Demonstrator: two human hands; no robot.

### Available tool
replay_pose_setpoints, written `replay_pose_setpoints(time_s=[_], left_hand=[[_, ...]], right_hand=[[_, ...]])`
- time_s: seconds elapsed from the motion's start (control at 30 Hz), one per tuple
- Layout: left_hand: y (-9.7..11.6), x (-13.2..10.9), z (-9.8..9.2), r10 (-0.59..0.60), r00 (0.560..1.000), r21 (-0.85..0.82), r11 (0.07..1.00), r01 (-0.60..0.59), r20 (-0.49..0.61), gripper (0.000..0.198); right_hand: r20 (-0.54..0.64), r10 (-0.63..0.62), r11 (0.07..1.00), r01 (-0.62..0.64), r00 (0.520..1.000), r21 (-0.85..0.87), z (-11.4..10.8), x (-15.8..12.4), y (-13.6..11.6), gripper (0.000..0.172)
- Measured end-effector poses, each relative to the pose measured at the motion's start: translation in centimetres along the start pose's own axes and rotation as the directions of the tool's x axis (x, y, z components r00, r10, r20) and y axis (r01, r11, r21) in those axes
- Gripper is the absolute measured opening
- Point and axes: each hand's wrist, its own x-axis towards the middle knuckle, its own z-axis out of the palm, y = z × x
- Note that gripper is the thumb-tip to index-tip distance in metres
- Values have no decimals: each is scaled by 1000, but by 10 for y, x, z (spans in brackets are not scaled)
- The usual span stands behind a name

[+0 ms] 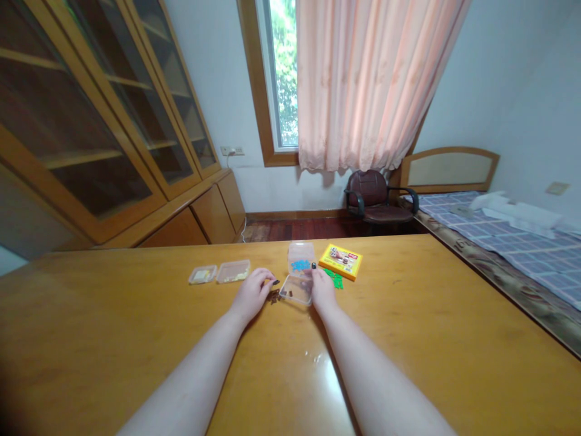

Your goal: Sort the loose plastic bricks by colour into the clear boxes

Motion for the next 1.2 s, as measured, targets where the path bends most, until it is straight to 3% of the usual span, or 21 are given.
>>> replay_pose_setpoints(time_s=[0.23,0.43,0.6,1.03,1.2], left_hand=[[1,-2,1,-11,989,10,1000,10,147,24],[-5,0,-5,-78,966,235,972,18,247,19],[-2,-3,-2,-55,942,286,957,-44,330,16],[2,-3,-5,-68,941,337,940,-51,331,10],[4,-2,-6,-28,989,238,971,-7,145,14]], right_hand=[[10,6,999,-7,1000,45,-1,3,5,23],[-62,18,998,-14,998,65,-3,11,11,28],[-62,14,997,-9,998,73,-3,11,11,27],[-66,21,998,-17,998,59,-4,12,12,26],[-48,31,999,-30,998,28,-3,7,6,27]])
